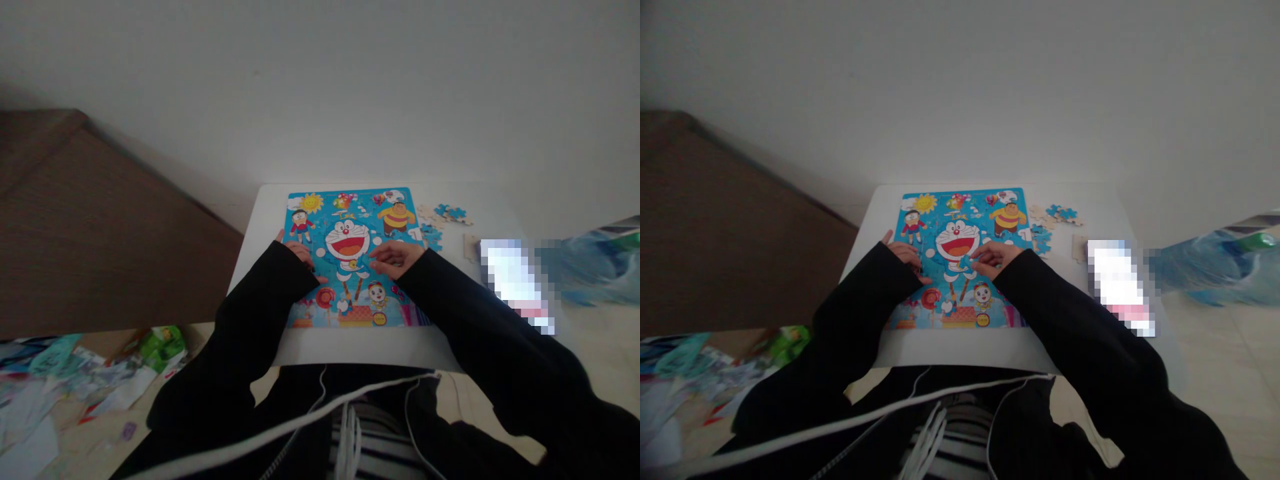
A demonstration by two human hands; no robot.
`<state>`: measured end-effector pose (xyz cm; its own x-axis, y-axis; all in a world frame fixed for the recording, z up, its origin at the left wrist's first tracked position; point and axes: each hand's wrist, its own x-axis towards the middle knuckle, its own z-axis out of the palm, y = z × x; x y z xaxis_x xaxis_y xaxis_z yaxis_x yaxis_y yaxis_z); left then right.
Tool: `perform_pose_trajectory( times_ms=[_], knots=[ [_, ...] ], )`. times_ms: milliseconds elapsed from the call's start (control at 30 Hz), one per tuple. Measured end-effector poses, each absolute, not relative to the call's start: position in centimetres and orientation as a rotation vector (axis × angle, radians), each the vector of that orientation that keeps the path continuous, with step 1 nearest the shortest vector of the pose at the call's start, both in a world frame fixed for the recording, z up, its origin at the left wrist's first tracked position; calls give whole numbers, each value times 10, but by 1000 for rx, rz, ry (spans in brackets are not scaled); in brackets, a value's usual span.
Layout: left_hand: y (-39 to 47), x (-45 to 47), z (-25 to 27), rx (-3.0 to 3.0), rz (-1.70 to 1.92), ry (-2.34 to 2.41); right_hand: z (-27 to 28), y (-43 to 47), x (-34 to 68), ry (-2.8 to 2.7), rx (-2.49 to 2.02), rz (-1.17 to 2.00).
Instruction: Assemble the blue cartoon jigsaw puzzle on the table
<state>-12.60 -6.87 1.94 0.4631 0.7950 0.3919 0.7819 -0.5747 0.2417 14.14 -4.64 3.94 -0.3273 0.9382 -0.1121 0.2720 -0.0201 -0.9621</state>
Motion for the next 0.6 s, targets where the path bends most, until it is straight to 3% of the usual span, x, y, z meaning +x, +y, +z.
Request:
perform_pose_trajectory(
  times_ms=[233, 600],
  knots=[
    [-76, -114, 25, 2538, 692, 1648, 37, -37, 96, -1556, -1374, 1604],
    [-74, -108, -1, 2550, 716, 1698, 25, -40, 82, -1485, -1310, 1612]
  ],
)
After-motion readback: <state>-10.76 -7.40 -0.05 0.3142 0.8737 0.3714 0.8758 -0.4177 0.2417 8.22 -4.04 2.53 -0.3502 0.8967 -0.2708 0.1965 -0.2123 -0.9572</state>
